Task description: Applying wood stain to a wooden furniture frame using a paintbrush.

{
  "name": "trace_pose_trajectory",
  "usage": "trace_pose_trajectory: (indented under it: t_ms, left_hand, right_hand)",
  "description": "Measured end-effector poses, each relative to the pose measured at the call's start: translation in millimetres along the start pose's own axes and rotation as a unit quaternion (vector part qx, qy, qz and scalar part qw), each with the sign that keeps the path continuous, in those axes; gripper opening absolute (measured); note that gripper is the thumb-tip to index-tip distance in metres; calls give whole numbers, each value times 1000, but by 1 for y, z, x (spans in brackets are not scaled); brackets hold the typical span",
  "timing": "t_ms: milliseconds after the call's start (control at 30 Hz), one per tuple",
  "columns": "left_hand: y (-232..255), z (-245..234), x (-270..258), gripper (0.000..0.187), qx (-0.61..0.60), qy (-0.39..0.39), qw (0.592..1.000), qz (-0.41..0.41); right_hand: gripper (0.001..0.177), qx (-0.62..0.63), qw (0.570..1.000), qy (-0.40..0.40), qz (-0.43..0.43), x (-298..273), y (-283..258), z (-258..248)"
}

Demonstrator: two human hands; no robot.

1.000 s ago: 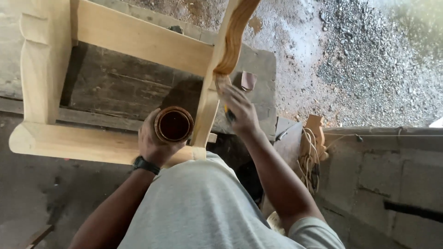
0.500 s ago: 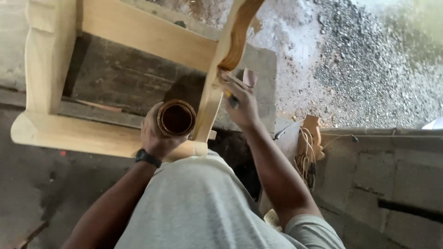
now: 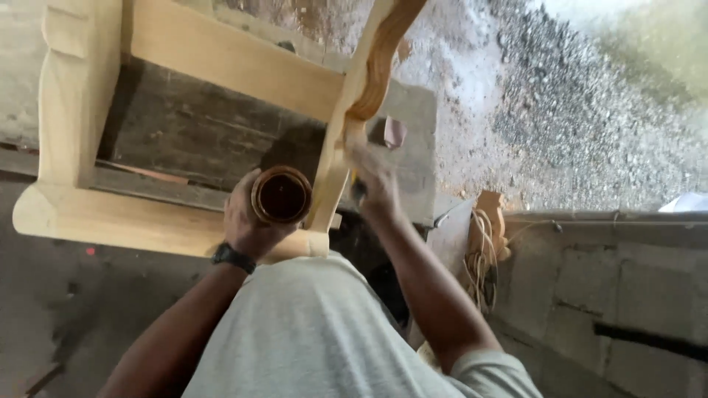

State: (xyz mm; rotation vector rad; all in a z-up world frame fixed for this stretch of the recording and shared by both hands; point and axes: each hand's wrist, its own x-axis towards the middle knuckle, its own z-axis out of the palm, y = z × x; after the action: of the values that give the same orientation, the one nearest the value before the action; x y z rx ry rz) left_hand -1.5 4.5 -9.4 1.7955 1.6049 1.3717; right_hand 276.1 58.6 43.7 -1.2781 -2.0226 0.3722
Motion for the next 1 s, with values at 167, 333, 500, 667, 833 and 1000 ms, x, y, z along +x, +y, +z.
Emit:
trace_pose_trajectory:
  t_ms: [167,333,500,667,833,1000]
  left_hand:
    - [0,2,-1,112,-2,16,1000,3]
    - [2,0,1,115,-3,1,1000,11]
    - [0,2,1,105,34,42,997,48]
    - [3,-3,-1,108,-4,17,999,39]
    - [3,-4,1,120,-33,-14,999,-6]
    - [2,-3,-1,118,-32,-7,999,-9]
  right_hand:
    - [40,-21,997,75,-29,20,-43,-11]
    - [27,7,997,32,-70,49,-42,-22]
    - [35,-1,998,-55,0,32,-70,-17]
    - [35,-26,999,10,-45,32,-35,-11]
    - [31,-10,996,59,-67,12,-42,-3]
    - [34,52,998,23,9,23,-66,-25]
